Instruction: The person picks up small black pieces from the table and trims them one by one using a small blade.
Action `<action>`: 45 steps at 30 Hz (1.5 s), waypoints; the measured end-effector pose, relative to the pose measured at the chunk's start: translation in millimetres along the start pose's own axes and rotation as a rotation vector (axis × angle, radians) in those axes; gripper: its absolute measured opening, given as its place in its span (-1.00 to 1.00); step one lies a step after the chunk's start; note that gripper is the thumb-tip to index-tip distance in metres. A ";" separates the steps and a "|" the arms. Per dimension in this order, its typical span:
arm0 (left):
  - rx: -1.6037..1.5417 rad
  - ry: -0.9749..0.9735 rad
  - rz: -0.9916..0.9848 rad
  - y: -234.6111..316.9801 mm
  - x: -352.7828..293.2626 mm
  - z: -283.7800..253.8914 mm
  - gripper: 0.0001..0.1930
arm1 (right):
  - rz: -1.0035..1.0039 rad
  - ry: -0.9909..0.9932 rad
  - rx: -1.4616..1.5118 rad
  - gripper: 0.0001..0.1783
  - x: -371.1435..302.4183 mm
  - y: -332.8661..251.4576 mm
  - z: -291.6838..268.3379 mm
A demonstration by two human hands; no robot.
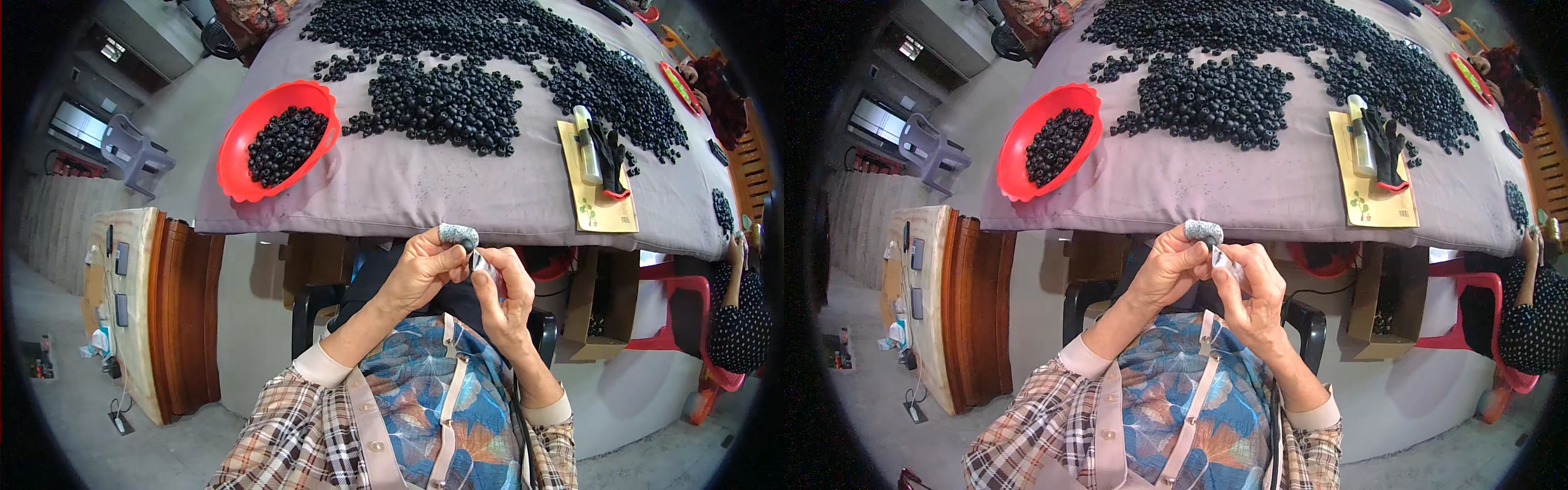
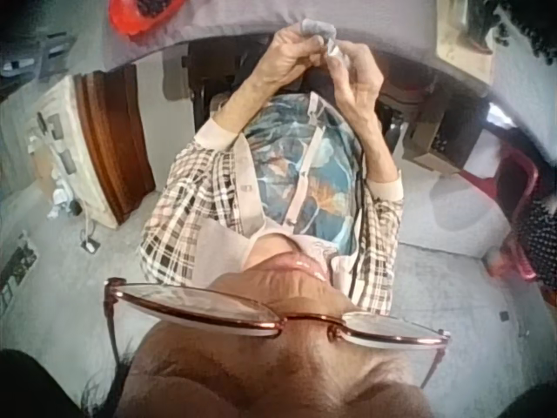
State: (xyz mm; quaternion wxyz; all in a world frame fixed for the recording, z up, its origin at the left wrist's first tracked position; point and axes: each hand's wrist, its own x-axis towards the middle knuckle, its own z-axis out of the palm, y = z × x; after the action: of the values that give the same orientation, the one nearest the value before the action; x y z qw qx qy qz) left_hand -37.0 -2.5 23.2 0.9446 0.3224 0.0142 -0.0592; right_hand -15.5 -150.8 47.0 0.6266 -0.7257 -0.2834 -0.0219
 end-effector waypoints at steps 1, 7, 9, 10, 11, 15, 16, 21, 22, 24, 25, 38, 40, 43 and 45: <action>-0.005 -0.005 0.000 0.0 -0.5 0.3 -0.82 | 0.022 0.009 -0.014 -0.77 0.1 -3.7 0.4; 0.014 -0.004 0.016 -1.9 -0.5 -1.2 -0.81 | -0.024 0.046 -0.059 -0.75 0.0 -1.7 2.7; 0.012 0.000 0.017 -2.4 -0.4 -1.5 -0.81 | -0.035 0.047 -0.075 -0.74 -0.1 -1.8 2.7; 0.005 -0.004 0.025 -2.8 -0.2 -1.8 -0.81 | -0.022 0.044 -0.075 -0.74 -0.1 -1.8 2.7; -0.001 -0.008 0.034 -3.2 -0.2 -2.0 -0.81 | -0.010 0.042 -0.074 -0.75 -0.2 -1.6 2.7; 0.003 -0.011 0.029 -4.1 -0.2 -2.9 -0.82 | 0.018 0.041 -0.062 -0.75 -0.6 -0.9 2.8; -0.001 -0.013 0.030 -3.9 -0.2 -2.5 -0.82 | 0.004 0.045 -0.067 -0.75 -0.4 -0.5 3.1; 0.002 -0.006 0.024 -4.6 0.4 -3.4 -0.82 | -0.004 0.049 -0.091 -0.76 -0.3 1.1 3.0; 0.000 -0.005 0.019 -4.4 0.1 -3.0 -0.82 | 0.004 0.048 -0.083 -0.76 -0.5 1.4 2.9; -0.002 -0.005 0.014 -4.3 0.1 -2.5 -0.82 | 0.012 0.047 -0.076 -0.77 -0.9 2.1 3.1; -0.005 -0.005 0.013 -4.3 0.2 -2.3 -0.82 | 0.012 0.049 -0.069 -0.77 -1.0 2.5 3.2; 0.146 0.031 0.046 -1.5 0.1 -3.0 -0.83 | 0.041 0.012 -0.052 -0.79 0.0 5.0 1.8; 0.168 0.039 0.050 -0.3 -0.5 -1.1 -0.83 | 0.027 0.014 -0.044 -0.79 0.2 7.1 2.3; 0.183 0.039 0.055 0.0 -0.5 -0.3 -0.83 | 0.010 0.009 -0.034 -0.80 0.5 8.0 2.3; 0.175 0.030 0.055 -0.2 -0.2 -0.1 -0.83 | 0.007 0.005 -0.032 -0.81 0.3 8.0 2.2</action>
State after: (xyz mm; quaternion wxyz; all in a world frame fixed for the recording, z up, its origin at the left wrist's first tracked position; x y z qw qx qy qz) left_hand -37.2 -2.7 23.0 0.9137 0.4051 0.0141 -0.0297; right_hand -12.4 -149.1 39.5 0.6157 -0.7365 -0.2789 -0.0258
